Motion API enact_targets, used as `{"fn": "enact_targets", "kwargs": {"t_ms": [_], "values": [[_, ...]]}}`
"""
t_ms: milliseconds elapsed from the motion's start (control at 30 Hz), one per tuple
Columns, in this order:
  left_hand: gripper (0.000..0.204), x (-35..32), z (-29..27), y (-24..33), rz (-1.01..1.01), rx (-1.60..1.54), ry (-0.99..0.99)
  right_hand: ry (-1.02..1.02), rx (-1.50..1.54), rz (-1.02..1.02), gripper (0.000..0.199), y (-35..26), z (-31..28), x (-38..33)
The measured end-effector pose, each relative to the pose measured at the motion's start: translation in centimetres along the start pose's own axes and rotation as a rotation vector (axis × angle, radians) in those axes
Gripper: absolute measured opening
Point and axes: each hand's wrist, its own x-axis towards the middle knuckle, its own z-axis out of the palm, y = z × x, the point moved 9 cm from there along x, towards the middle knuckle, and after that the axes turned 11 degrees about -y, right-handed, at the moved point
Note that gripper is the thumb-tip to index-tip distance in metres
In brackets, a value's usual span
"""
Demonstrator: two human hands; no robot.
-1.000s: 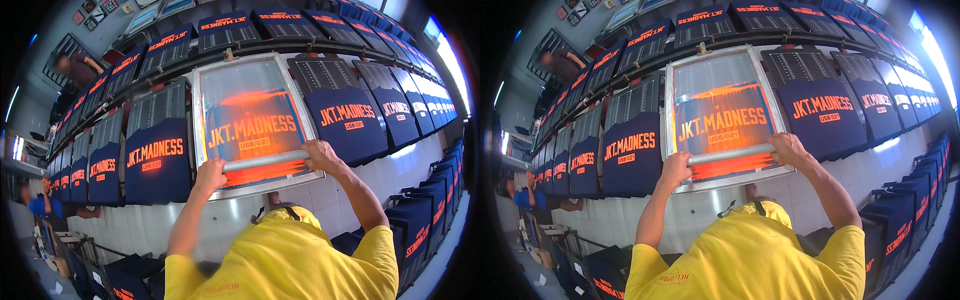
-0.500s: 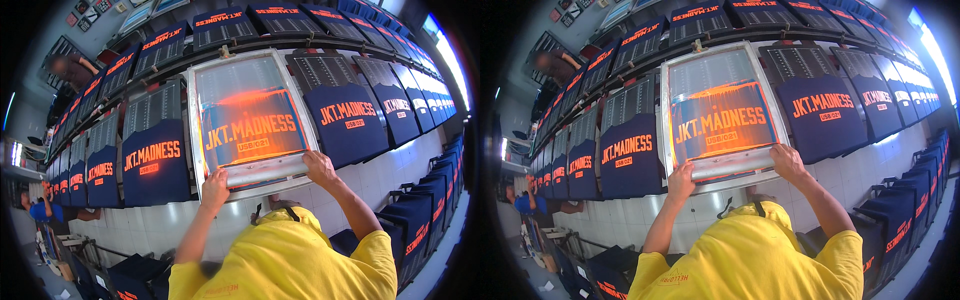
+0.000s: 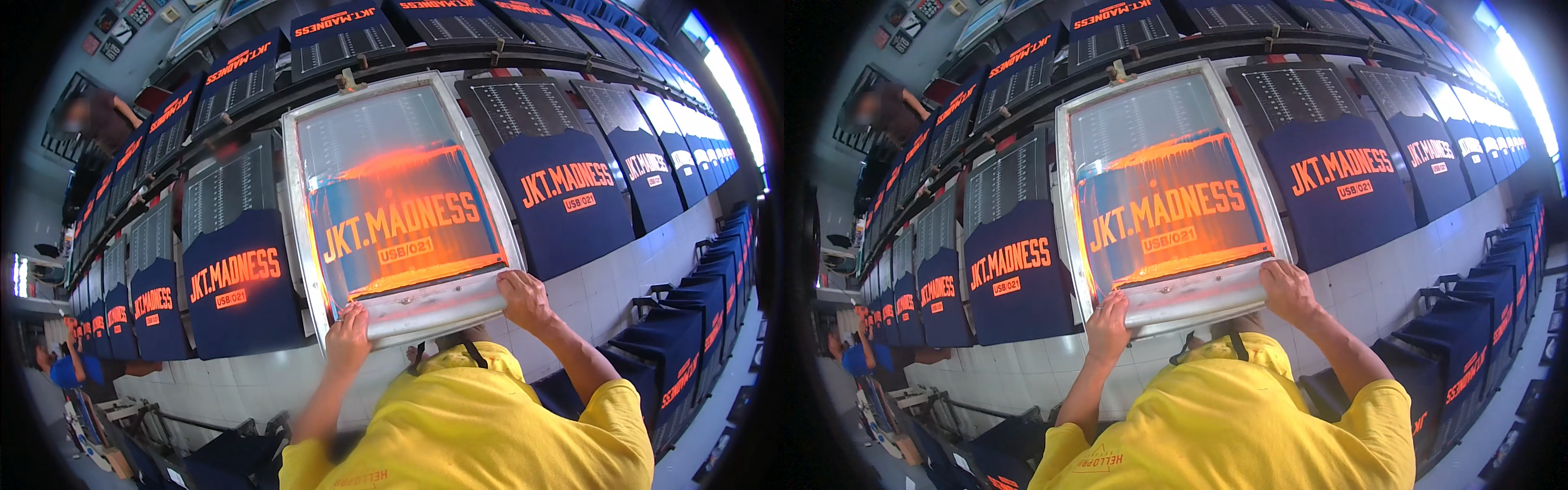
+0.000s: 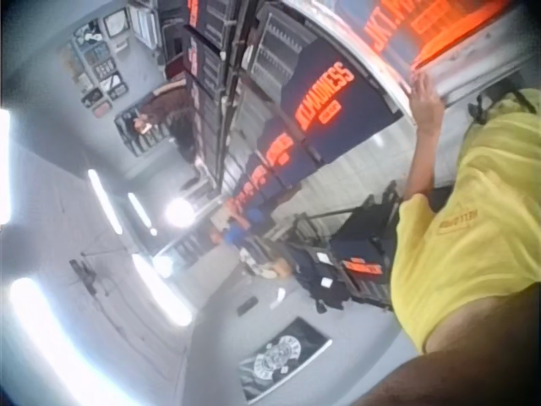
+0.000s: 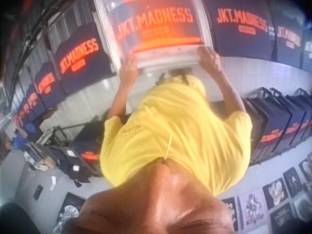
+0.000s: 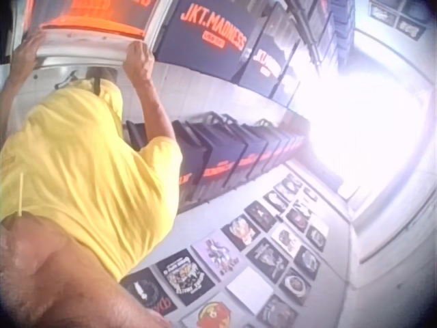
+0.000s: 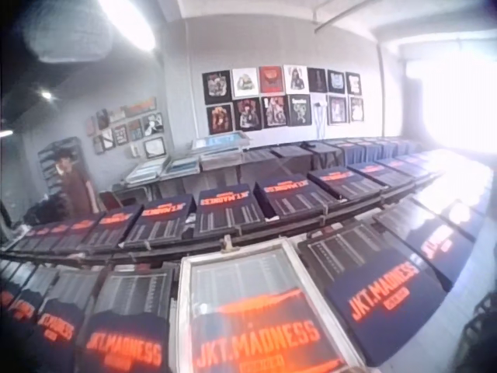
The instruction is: The person performs screen printing on a series of shirts, using a squeegee to spread orange ink across a mesh screen before lifting the frame.
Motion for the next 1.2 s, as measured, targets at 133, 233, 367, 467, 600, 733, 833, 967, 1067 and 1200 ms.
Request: {"fn": "enact_targets", "kwargs": {"t_ms": [133, 233, 367, 467, 600, 733, 833, 967, 1067, 1200], "values": [[0.025, 3.6, -0.4, -1.9, 0.002, 0.031, 0.035, 0.006, -0.015, -0.037, 0.022, 2.1, 0.0, 4.4], [0.037, 7.4, -0.5, -4.0, -0.023, 0.05, -0.002, 0.013, -0.016, -0.063, 0.023, 3.8, -0.3, 8.5], [0.031, 12.4, -1.2, -6.5, 0.004, 0.067, 0.058, -0.035, -0.022, -0.058, 0.023, 6.7, 0.4, 13.8], [0.031, 16.2, -1.1, -9.2, -0.079, 0.013, -0.003, -0.065, -0.024, -0.056, 0.022, 9.0, 0.5, 18.3], [0.029, 20.1, -2.2, -11.0, -0.11, -0.014, -0.025, -0.145, -0.03, -0.05, 0.019, 10.8, 0.3, 23.0], [0.027, 22.0, -2.8, -11.9, -0.167, 0.022, -0.138, -0.287, -0.029, -0.011, 0.015, 11.5, -0.4, 25.3], [0.023, 22.7, -3.0, -13.0, -0.168, 0.071, -0.206, -0.29, -0.054, -0.019, 0.014, 10.5, -1.8, 26.1], [0.018, 19.2, -6.3, -11.2, -0.146, -0.007, -0.053, -0.225, -0.072, -0.022, 0.014, 8.6, -3.4, 24.3], [0.024, 14.4, -6.9, -9.6, -0.184, -0.036, -0.073, -0.155, 0.004, -0.065, 0.015, 5.2, -4.2, 19.6], [0.031, 6.6, -6.2, -7.0, -0.179, -0.053, -0.07, -0.069, 0.055, -0.127, 0.024, 1.0, -3.0, 11.6]]}}
